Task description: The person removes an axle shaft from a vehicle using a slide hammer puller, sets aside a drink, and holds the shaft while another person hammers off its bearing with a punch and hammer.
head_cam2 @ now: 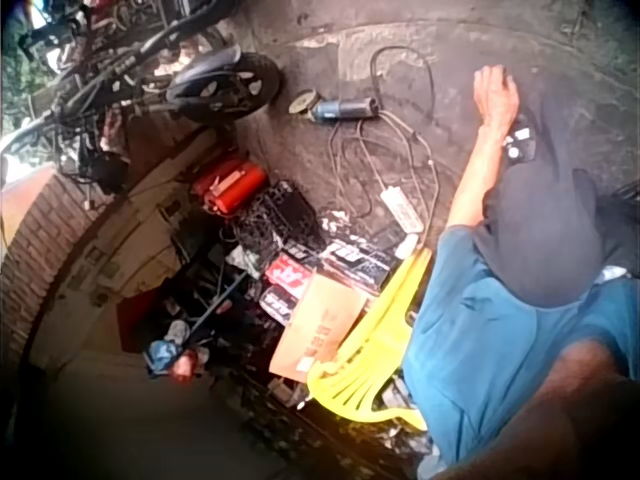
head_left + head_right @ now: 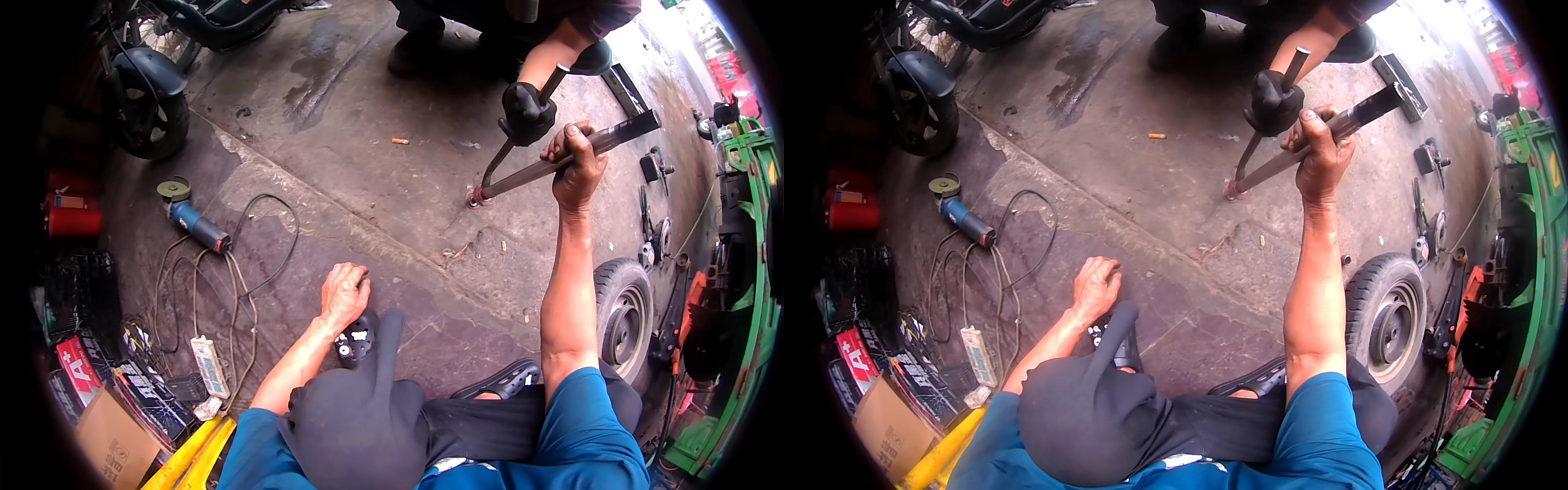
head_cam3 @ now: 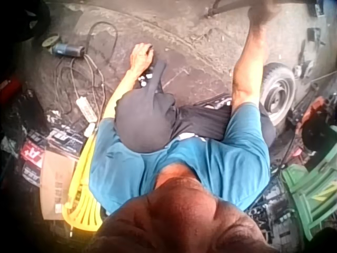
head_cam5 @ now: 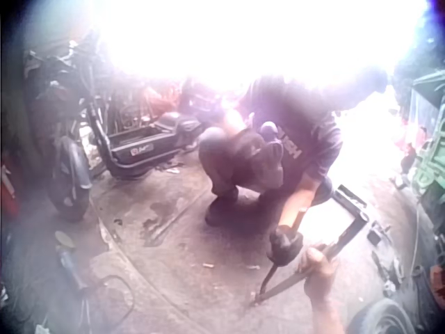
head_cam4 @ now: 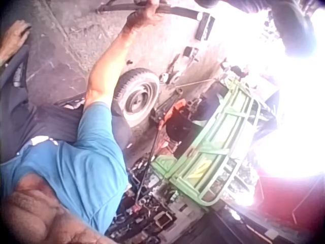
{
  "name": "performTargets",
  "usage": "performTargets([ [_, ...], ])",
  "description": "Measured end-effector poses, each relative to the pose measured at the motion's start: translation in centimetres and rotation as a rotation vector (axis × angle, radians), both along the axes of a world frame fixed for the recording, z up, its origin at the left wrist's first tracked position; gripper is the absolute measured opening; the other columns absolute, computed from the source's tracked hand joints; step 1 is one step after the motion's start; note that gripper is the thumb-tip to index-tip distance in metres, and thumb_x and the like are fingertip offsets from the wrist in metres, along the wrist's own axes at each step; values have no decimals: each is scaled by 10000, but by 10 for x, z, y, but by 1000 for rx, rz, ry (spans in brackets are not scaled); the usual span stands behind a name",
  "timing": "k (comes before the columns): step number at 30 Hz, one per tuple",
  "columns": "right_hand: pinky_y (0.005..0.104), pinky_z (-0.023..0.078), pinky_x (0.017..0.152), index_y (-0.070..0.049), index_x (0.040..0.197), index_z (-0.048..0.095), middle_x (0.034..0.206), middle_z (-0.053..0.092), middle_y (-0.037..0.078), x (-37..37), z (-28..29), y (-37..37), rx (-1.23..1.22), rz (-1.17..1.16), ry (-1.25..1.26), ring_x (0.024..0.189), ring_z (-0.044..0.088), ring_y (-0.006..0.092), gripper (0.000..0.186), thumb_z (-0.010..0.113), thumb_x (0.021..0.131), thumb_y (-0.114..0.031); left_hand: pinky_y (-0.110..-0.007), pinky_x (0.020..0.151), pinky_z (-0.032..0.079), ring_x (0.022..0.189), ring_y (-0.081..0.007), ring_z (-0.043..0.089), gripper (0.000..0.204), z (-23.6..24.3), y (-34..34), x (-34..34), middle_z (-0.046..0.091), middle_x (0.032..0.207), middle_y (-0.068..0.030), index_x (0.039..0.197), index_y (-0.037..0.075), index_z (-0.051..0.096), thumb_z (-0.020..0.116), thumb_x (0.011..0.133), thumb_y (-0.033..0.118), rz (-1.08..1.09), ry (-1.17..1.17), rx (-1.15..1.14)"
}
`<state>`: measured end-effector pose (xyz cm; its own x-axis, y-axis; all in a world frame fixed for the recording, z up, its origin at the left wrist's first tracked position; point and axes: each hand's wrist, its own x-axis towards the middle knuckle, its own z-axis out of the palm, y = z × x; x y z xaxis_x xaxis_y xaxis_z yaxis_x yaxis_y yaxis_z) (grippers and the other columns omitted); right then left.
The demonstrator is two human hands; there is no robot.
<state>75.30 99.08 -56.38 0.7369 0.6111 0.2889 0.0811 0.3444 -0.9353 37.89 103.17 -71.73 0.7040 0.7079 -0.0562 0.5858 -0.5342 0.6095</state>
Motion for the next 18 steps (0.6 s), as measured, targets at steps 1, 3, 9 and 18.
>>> performTargets([
  [1,287,461,516,-43,756,479,570,432,34,-1,0,1,1,2,-1,498,464,129,203,608,824,-184,-397,855,441,925,-307,559,189,0,0,2,605,914,-115,936,35,616,617,760,105,2,-1,1],
  [3,270,429,467,-58,744,474,541,412,21,-6,0,3,36,-164,-13,451,435,120,186,597,836,-162,-394,866,437,923,-302,562,191,2,-1,5,604,912,-111,935,35,616,617,757,103,-20,1,10],
  [9,260,415,428,-70,784,470,533,422,17,-9,-6,9,75,-269,3,421,432,112,175,633,830,-115,-394,874,436,918,-302,564,190,-1,0,3,602,904,-106,931,36,618,622,754,101,-13,-21,15],
  [18,251,415,410,-56,804,481,539,439,22,-12,-8,12,104,-273,-9,417,440,107,163,639,825,-93,-391,849,439,907,-304,567,188,2,1,2,605,899,-113,927,32,619,625,751,96,-8,-16,24],
])
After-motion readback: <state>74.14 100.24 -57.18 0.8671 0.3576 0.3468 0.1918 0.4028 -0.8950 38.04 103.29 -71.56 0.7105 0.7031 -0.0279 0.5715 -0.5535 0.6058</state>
